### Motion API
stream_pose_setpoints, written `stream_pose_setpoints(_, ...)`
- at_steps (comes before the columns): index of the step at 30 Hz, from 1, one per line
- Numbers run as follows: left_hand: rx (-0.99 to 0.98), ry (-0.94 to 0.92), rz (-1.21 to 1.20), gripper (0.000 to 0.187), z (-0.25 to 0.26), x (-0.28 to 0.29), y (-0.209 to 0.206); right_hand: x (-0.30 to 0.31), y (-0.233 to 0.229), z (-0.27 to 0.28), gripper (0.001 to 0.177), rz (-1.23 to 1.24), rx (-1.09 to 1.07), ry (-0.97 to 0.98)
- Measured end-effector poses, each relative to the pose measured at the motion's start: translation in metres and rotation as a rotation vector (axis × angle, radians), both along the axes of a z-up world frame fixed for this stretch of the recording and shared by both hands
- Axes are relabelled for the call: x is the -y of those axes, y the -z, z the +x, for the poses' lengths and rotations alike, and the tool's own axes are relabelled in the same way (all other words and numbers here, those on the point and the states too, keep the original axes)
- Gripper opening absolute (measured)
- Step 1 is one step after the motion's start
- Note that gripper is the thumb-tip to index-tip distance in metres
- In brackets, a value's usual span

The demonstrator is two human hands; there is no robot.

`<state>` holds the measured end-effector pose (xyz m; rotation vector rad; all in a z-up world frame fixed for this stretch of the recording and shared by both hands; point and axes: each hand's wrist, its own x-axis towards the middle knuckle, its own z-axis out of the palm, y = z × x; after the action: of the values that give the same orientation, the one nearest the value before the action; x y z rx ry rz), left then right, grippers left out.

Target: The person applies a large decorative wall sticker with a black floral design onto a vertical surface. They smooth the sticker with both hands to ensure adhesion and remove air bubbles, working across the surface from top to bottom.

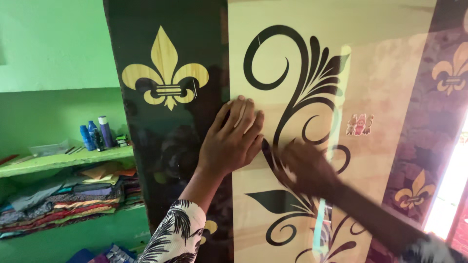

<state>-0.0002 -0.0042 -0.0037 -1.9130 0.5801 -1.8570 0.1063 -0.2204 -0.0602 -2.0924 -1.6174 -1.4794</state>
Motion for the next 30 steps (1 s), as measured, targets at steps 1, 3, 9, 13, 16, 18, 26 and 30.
stream_pose_setpoints(1, 0.001, -0.001, 0.0, 0.04, 0.0, 0.0, 0.001, 0.002, 0.024, -0.004, 0.066, -0.101, 0.002, 0.041)
stream_pose_setpoints(3, 0.001, -0.01, 0.007, 0.041, 0.001, -0.001, 0.003, 0.002, 0.067, -0.017, 0.07, -0.224, -0.222, 0.004)
stream_pose_setpoints(9, 0.002, -0.033, 0.023, 0.043, 0.0, -0.001, 0.003, 0.007, 0.072, -0.034, 0.075, -0.522, -0.336, 0.006)
stream_pose_setpoints(13, 0.021, -0.059, 0.029, 0.044, -0.003, 0.0, 0.004, 0.006, 0.007, -0.029, 0.066, -0.754, -0.807, 0.29)
stream_pose_setpoints(16, 0.044, -0.079, 0.028, 0.041, -0.003, 0.0, 0.004, -0.002, -0.063, -0.015, 0.061, -0.873, -0.972, 0.509)
stream_pose_setpoints(18, 0.05, -0.059, 0.02, 0.041, -0.002, -0.001, 0.005, -0.008, -0.115, -0.007, 0.049, -0.797, -0.933, 0.474)
stream_pose_setpoints(26, 0.036, -0.058, 0.022, 0.04, 0.0, -0.004, 0.007, 0.001, -0.268, -0.036, 0.05, -0.103, -0.646, 0.587)
stream_pose_setpoints(30, 0.036, -0.048, 0.009, 0.038, 0.001, -0.004, 0.01, -0.003, -0.249, -0.019, 0.046, -0.052, -0.442, 0.267)
